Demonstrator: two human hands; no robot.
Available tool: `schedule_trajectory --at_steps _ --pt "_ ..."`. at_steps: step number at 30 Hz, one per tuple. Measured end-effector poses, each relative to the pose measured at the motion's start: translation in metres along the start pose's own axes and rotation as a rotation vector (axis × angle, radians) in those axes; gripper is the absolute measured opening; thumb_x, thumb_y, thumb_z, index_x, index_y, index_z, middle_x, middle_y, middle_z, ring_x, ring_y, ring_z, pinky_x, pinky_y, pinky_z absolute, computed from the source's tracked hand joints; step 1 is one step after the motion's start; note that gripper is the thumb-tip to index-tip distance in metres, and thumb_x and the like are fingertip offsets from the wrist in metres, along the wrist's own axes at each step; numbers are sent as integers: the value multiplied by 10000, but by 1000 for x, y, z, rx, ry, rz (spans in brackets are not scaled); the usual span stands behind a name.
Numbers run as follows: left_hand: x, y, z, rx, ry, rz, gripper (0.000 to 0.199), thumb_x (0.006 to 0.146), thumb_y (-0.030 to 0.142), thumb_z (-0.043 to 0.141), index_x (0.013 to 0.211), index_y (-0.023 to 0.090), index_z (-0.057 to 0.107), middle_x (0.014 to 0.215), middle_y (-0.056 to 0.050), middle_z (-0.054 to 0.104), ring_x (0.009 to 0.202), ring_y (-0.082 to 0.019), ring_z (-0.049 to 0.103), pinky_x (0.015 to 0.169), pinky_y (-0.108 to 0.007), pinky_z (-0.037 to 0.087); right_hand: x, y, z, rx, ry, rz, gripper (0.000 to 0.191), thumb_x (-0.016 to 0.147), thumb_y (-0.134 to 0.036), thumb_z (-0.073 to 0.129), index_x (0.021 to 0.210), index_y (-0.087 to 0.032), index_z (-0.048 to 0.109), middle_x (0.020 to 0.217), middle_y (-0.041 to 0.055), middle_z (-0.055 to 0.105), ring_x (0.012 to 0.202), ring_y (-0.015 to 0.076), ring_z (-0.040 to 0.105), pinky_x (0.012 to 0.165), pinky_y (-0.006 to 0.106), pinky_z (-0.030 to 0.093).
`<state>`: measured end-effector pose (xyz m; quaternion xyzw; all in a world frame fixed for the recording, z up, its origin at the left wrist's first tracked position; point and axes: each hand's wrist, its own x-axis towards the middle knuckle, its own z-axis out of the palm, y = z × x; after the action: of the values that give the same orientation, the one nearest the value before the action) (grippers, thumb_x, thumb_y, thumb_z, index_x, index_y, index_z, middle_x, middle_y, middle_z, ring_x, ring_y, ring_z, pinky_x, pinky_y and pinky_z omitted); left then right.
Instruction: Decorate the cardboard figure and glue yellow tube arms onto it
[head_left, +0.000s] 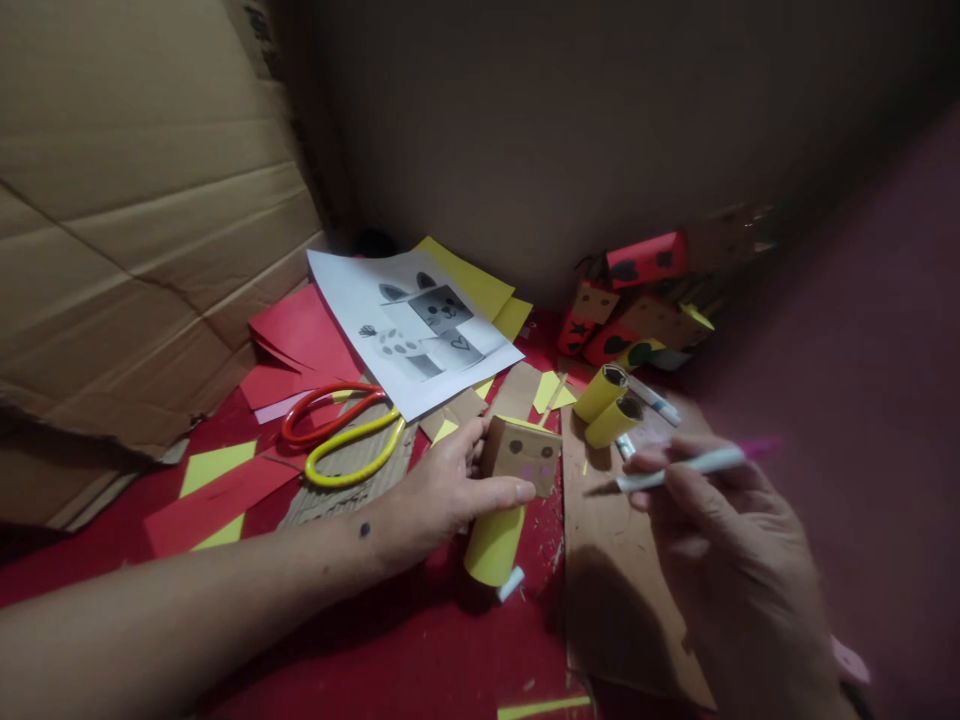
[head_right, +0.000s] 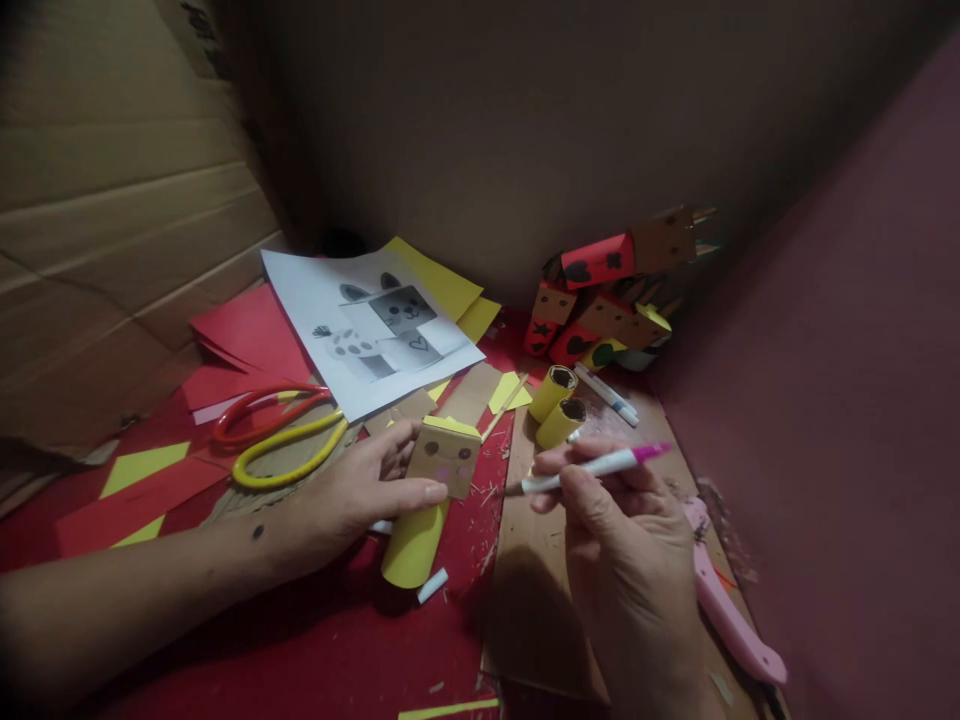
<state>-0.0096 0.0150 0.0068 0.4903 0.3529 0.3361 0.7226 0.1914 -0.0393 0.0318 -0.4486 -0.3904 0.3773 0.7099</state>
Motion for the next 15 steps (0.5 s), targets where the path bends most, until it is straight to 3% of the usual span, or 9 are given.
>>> schedule_trajectory --at_steps 3,7,10,12,15 --pt "-1 1 1 -7 -6 -7 562 741 267 808 1232 168 553 1271 -132 696 1249 -316 608 1055 -431 462 0 2 -2 18 18 -44 117 707 -232 873 683 -215 760 809 -10 721 669 107 698 614 202 600" --pt "0 1 2 -18 12 -18 592 720 252 805 1246 157 549 1302 -150 679 1231 -330 619 1051 -451 458 -5 3 0 40 -29 -83 96 806 -319 814 768 -236 784 631 -26 677 583 118 678 490 196 568" --pt "1 -1 1 -11 20 -12 646 706 268 814 1280 169 534 1351 -154 651 1238 -339 611 1044 -458 458 -9 2 3 29 -120 -45 155 817 -355 803 735 -238 745 595 -21 682 619 150 707 588 251 606" --pt "1 -2 0 0 12 -6 645 715 284 816 1284 174 532 1369 -154 639 1243 -338 607 1050 -460 454 -14 3 4 -30 -150 -25 191 785 -334 833 688 -226 710 590 -31 672 616 126 697 645 222 595" --pt "1 -2 -1 9 -4 1 594 734 282 809 1253 175 541 1367 -146 639 1260 -328 597 1067 -449 446 -23 8 1 -187 -139 -57 62 885 -314 738 866 -257 750 629 -25 718 637 105 701 656 169 567"
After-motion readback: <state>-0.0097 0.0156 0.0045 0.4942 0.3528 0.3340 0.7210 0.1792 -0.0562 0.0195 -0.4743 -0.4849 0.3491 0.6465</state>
